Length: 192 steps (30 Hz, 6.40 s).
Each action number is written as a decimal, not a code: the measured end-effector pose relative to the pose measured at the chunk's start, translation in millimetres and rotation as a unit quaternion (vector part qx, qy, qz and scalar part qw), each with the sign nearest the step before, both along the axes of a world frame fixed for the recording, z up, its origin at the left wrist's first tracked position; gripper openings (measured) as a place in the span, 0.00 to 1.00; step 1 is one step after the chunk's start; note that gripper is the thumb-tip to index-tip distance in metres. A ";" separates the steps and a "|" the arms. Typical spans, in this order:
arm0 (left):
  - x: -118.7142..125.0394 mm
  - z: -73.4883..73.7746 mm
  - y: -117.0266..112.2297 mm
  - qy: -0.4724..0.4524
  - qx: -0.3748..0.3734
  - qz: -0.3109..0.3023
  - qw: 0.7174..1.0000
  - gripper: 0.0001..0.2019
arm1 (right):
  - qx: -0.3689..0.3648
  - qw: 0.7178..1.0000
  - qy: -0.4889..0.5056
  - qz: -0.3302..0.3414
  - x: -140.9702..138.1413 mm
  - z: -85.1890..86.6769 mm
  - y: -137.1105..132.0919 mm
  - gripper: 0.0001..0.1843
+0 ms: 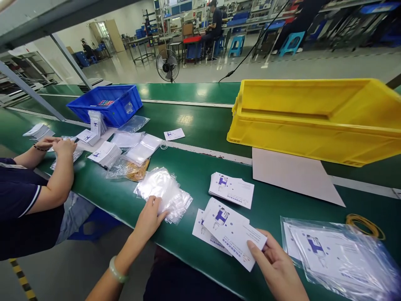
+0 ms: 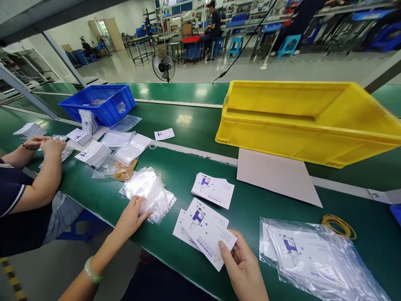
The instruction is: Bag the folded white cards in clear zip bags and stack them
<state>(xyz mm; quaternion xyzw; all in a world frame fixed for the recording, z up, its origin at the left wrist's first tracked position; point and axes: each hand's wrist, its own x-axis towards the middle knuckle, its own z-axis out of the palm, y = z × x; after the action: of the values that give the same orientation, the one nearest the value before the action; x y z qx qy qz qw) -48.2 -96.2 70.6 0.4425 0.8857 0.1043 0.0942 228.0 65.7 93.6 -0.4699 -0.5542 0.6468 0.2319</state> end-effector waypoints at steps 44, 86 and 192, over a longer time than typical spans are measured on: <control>90.0 51.1 59.8 -0.207 0.166 -0.228 0.937 0.09 | 0.274 0.941 -0.051 0.192 -44.3 9.3 -22.0 0.15; 83.4 67.4 57.3 -0.058 0.237 -0.136 0.960 0.11 | 0.296 0.952 -0.056 -0.053 12.5 33.0 -19.5 0.10; -10.7 23.6 55.3 -0.038 -0.031 0.054 0.997 0.07 | -0.045 0.996 0.013 -0.075 -5.0 8.5 6.1 0.27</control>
<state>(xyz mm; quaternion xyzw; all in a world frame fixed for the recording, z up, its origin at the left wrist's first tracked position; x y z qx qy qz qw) -58.9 -40.9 94.2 0.3868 0.9068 0.0987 0.1353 223.0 71.8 102.1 -0.5116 -0.4846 0.6580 0.2654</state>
